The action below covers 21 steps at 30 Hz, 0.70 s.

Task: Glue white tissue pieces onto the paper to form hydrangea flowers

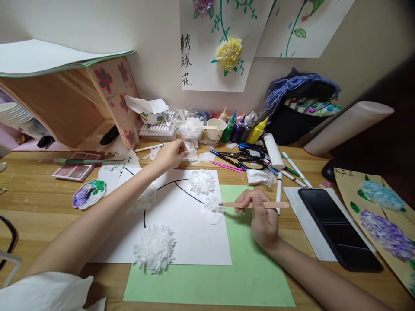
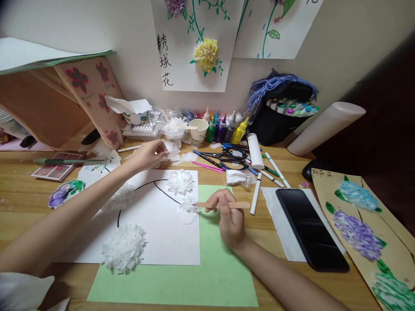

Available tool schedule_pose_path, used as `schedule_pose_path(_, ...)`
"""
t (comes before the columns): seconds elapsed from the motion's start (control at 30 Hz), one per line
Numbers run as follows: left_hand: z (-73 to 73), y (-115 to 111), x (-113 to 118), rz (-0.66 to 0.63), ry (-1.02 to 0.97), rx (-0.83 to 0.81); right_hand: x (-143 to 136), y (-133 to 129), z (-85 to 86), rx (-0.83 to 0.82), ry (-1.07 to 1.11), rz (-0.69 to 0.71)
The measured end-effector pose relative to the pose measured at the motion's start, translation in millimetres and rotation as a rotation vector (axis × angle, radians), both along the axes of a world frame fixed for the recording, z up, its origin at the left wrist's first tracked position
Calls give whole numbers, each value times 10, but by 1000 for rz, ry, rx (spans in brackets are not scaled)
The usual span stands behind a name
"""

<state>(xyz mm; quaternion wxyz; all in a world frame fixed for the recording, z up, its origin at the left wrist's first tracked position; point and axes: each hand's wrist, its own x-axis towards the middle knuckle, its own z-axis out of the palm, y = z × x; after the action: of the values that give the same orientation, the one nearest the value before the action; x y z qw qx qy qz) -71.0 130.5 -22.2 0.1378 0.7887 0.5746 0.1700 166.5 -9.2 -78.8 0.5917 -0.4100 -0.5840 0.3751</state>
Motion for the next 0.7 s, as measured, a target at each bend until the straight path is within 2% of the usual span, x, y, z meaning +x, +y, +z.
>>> schedule_pose_path(0.17, 64, -38, -4, -51, -139, 43, 7, 5, -17, 2, 2, 13)
schedule_pose_path(0.4, 161, -100, 12, -41, -270, 79, 7, 3, -5, 10, -10, -5)
schedule_pose_path(0.47, 206, -220, 29, -64, -371, -13, 4, 2, 5, 17, -2, -14)
schedule_pose_path(0.57, 263, -507, 73, -137, -525, -327, -2, 1, 11, 30, 22, -40)
schedule_pose_path(0.63, 268, -709, 105, -181, -518, -526, -5, -1, 17, 46, 40, -56)
schedule_pose_path(0.7, 232, -860, 133, -200, -437, -591, -8, -3, 36, 66, 50, -56)
